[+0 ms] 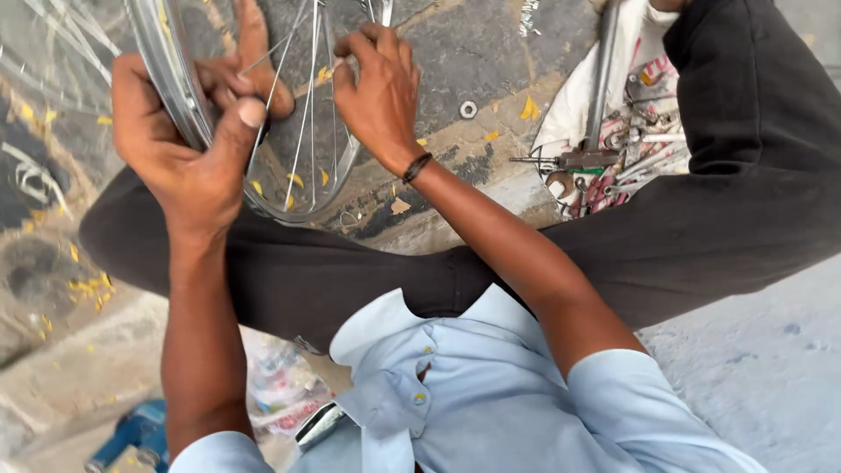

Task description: Insert spokes into a bicycle wheel rim and hub while seated on the ground.

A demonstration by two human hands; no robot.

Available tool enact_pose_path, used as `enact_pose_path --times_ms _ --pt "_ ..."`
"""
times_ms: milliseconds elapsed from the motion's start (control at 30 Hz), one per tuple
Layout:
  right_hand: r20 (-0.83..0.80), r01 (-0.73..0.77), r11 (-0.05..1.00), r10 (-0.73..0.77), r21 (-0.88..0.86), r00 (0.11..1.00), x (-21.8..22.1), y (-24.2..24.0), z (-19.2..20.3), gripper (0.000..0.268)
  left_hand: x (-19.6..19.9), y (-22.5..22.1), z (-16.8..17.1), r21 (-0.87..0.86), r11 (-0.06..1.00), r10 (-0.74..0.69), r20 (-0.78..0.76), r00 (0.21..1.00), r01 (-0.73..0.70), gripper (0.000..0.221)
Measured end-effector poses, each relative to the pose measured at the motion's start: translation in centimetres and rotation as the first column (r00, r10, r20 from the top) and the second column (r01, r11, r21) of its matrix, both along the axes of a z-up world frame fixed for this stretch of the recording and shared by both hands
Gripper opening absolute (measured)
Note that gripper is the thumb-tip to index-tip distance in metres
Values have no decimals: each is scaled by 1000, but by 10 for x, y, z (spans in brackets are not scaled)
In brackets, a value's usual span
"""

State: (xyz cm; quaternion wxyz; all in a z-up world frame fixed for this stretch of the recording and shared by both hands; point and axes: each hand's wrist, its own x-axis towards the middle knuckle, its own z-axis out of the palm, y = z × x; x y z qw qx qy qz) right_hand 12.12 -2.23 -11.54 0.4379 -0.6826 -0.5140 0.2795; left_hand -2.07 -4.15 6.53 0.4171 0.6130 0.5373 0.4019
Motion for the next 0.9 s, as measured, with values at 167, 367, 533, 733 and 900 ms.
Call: enact_pose_path --times_ms 167,367,533,733,900 --pt "243 63 995 -79 72 967 28 -5 -1 26 11 25 -21 149 984 -116 153 981 93 58" --pt "-764 -359 931 278 65 582 21 8 34 27 1 28 -48 132 976 -199 237 951 171 72" --pt "-426 -6 931 172 365 888 -14 42 25 37 10 27 -44 125 977 -196 229 953 172 80" --pt "115 57 988 -40 -143 993 -17 85 -112 23 9 26 -45 122 986 -128 143 981 110 80" --pt "233 99 991 -75 -91 970 -7 98 -126 22 14 31 -42 112 986 -137 149 979 121 77"
